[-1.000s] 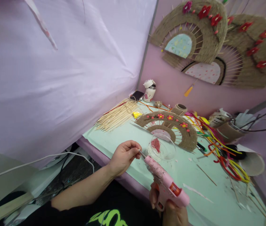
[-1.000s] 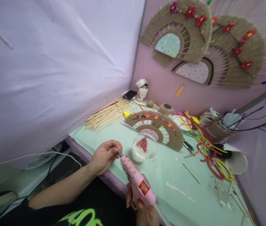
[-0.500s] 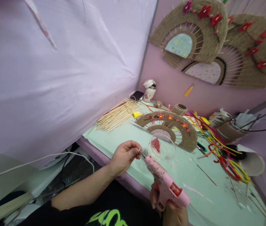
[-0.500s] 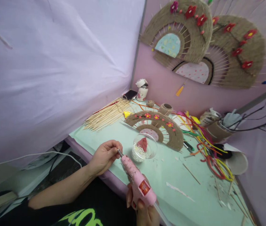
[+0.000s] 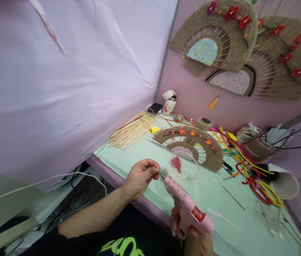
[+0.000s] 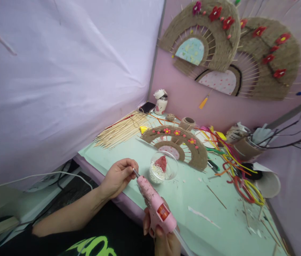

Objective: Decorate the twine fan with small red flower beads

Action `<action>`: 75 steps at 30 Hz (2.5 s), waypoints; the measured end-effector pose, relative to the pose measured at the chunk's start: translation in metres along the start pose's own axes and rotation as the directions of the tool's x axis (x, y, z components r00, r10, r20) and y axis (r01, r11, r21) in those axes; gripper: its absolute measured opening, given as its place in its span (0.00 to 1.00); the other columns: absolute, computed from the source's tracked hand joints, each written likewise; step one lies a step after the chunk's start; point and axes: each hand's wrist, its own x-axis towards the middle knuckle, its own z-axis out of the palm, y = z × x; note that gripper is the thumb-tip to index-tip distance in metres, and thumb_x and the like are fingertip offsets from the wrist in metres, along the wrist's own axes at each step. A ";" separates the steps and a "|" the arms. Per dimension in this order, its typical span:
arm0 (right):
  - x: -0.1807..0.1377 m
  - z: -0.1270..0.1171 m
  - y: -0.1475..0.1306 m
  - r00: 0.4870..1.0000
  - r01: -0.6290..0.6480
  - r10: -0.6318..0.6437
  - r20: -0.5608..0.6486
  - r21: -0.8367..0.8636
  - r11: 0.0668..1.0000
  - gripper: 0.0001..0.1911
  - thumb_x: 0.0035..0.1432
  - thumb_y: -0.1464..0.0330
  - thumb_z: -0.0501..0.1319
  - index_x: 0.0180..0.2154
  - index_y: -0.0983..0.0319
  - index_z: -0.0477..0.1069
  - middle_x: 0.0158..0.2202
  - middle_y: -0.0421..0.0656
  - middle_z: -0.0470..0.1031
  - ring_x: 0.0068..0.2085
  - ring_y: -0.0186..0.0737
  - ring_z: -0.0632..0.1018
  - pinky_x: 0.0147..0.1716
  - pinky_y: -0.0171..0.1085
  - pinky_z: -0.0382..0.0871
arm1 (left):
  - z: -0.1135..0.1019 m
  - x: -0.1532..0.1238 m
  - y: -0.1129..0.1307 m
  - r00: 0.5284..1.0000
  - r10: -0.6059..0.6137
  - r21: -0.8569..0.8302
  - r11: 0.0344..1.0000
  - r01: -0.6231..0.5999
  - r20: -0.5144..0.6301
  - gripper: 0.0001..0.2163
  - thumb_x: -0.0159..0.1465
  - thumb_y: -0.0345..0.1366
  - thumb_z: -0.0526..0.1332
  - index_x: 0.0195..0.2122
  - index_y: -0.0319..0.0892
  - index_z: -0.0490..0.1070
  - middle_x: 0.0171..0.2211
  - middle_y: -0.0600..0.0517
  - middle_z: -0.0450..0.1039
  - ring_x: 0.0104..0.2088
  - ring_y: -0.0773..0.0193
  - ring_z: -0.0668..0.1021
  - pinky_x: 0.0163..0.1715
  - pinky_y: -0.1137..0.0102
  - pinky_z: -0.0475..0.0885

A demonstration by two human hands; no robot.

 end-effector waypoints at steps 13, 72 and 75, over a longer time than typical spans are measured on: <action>0.008 -0.010 -0.015 0.995 -0.022 0.030 -0.095 0.089 0.996 0.41 0.44 0.37 0.59 0.50 0.60 0.71 0.20 0.40 0.69 0.15 0.32 0.61 0.13 0.31 0.44 | -0.005 0.024 0.010 0.993 0.113 0.002 0.994 -0.113 -0.025 0.12 0.49 0.39 0.73 0.25 0.37 0.74 0.22 0.54 0.70 0.23 0.74 0.69 0.27 0.77 0.64; 0.024 -0.113 -0.007 0.808 0.021 0.040 -0.587 0.097 0.995 0.28 0.50 0.45 0.64 0.37 0.64 0.75 0.24 0.41 0.71 0.23 0.33 0.69 0.21 0.31 0.66 | -0.007 0.226 0.069 0.760 0.367 0.749 0.210 -0.629 0.536 0.04 0.54 0.36 0.64 0.27 0.43 0.77 0.27 0.53 0.76 0.29 0.65 0.74 0.32 0.70 0.68; 0.024 -0.111 -0.009 0.808 0.037 0.021 -0.589 0.086 0.996 0.28 0.50 0.45 0.64 0.37 0.64 0.75 0.23 0.42 0.71 0.22 0.33 0.68 0.19 0.31 0.64 | -0.006 0.226 0.069 0.764 0.359 0.763 0.181 -0.620 0.536 0.04 0.54 0.37 0.64 0.27 0.44 0.77 0.27 0.53 0.76 0.30 0.64 0.75 0.33 0.69 0.68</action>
